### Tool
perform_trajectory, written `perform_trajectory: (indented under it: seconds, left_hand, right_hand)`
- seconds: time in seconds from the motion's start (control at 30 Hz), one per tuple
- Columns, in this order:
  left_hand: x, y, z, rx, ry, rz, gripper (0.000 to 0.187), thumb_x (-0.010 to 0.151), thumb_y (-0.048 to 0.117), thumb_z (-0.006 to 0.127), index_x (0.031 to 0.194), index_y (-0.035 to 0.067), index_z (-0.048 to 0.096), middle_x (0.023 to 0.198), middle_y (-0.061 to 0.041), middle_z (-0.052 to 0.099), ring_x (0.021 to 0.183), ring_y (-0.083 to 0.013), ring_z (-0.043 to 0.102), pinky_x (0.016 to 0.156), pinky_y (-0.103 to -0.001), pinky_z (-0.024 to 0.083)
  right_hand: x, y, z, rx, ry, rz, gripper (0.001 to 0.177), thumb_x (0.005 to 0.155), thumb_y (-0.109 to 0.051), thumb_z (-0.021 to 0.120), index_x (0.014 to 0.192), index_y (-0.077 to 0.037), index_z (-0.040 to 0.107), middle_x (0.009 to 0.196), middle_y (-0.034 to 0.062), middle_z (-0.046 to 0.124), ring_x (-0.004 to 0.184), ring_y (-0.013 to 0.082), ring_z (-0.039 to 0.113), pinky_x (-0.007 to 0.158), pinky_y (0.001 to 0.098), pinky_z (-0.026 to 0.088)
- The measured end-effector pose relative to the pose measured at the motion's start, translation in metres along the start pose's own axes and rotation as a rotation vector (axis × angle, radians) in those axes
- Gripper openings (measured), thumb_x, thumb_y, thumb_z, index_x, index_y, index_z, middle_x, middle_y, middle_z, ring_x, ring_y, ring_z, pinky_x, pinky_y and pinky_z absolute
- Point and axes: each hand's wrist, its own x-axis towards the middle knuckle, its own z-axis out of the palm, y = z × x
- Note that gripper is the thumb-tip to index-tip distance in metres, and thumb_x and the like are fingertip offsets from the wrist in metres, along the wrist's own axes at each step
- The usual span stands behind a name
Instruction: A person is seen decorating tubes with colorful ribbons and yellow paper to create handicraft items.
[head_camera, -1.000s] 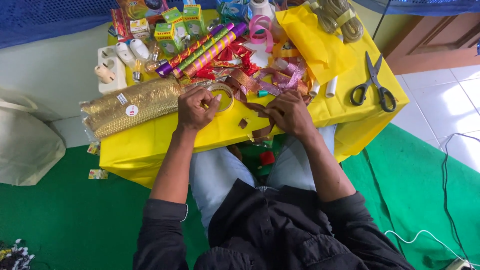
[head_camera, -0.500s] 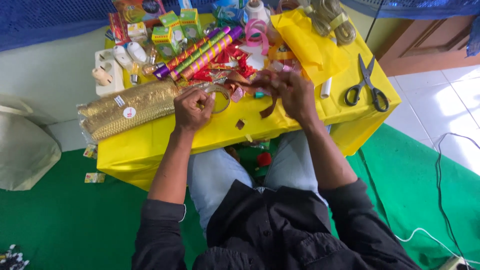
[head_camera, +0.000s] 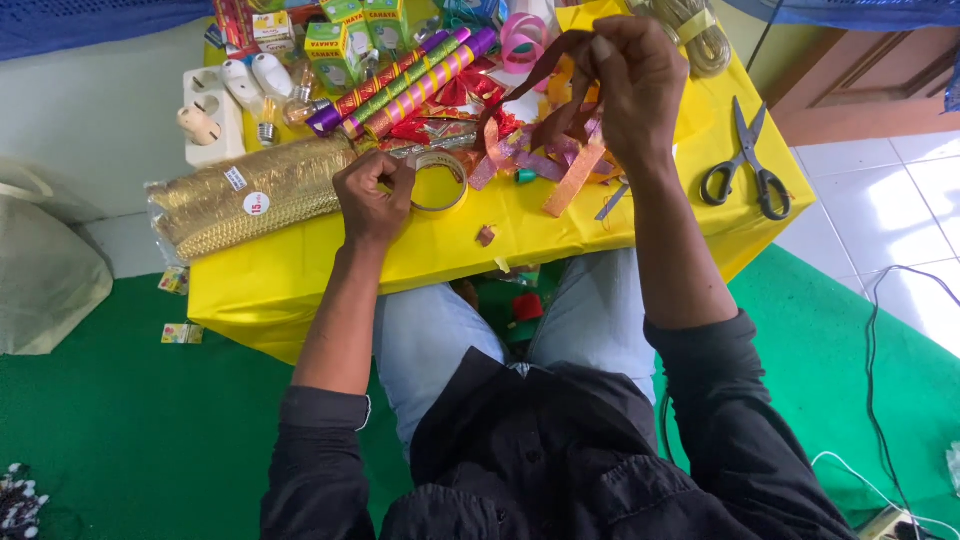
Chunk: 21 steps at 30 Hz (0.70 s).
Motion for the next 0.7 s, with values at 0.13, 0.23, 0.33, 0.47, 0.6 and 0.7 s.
perform_trajectory:
  seconds: [0.13, 0.23, 0.33, 0.47, 0.6, 0.7]
  left_hand:
    - [-0.001, -0.004, 0.001, -0.026, 0.008, -0.004, 0.031, 0.088, -0.008, 0.074, 0.067, -0.001, 0.053, 0.063, -0.006, 0.056, 0.052, -0.0141, 0.041, 0.051, -0.028, 0.039]
    - [-0.002, -0.010, 0.001, -0.017, 0.010, -0.015, 0.032, 0.087, -0.010, 0.075, 0.066, 0.000, 0.053, 0.061, -0.005, 0.053, 0.052, -0.0132, 0.040, 0.051, -0.028, 0.038]
    - [-0.004, -0.019, 0.002, 0.043, 0.026, -0.049, 0.024, 0.085, -0.007, 0.073, 0.069, 0.002, 0.058, 0.063, -0.004, 0.056, 0.053, -0.0131, 0.040, 0.051, -0.028, 0.036]
    - [-0.006, -0.019, 0.002, 0.008, 0.035, -0.070, 0.030, 0.089, -0.008, 0.076, 0.069, 0.001, 0.055, 0.063, -0.002, 0.050, 0.054, -0.0112, 0.038, 0.051, -0.027, 0.035]
    - [-0.005, -0.020, 0.002, 0.077, 0.030, -0.064, 0.035, 0.093, 0.002, 0.078, 0.069, 0.002, 0.053, 0.060, -0.003, 0.050, 0.052, -0.0142, 0.038, 0.049, -0.031, 0.036]
    - [0.002, -0.005, -0.004, 0.073, 0.037, 0.005, 0.029, 0.094, 0.000, 0.071, 0.069, 0.002, 0.056, 0.058, -0.019, 0.054, 0.056, -0.0353, 0.063, 0.051, -0.038, 0.044]
  right_hand:
    - [0.004, 0.004, 0.003, 0.238, 0.038, 0.009, 0.014, 0.111, 0.013, 0.050, 0.119, 0.003, 0.057, 0.097, 0.0143, 0.061, 0.074, 0.0195, 0.059, 0.070, 0.0299, 0.056]
    - [0.010, -0.005, 0.008, 0.094, 0.111, -0.090, 0.012, 0.108, 0.013, 0.054, 0.117, 0.007, 0.058, 0.101, 0.0150, 0.065, 0.087, 0.0198, 0.060, 0.082, 0.0305, 0.054]
    - [0.016, -0.022, 0.015, 0.206, 0.037, -0.149, 0.013, 0.112, 0.008, 0.052, 0.118, 0.001, 0.061, 0.107, 0.0142, 0.067, 0.082, 0.0174, 0.056, 0.076, 0.0283, 0.056]
    - [0.013, -0.020, 0.025, -0.129, 0.127, -0.246, 0.010, 0.102, 0.009, 0.060, 0.108, 0.001, 0.064, 0.097, 0.0109, 0.064, 0.079, 0.0189, 0.055, 0.076, 0.0315, 0.050]
    - [-0.003, -0.003, 0.050, -0.339, -0.065, -0.263, 0.026, 0.086, 0.019, 0.078, 0.098, -0.001, 0.067, 0.096, 0.0123, 0.071, 0.080, 0.0250, 0.067, 0.074, 0.0326, 0.058]
    - [-0.015, 0.007, 0.082, -0.376, -0.138, -0.332, 0.018, 0.081, 0.007, 0.079, 0.081, -0.010, 0.076, 0.068, 0.0075, 0.070, 0.063, 0.0277, 0.072, 0.065, 0.0350, 0.057]
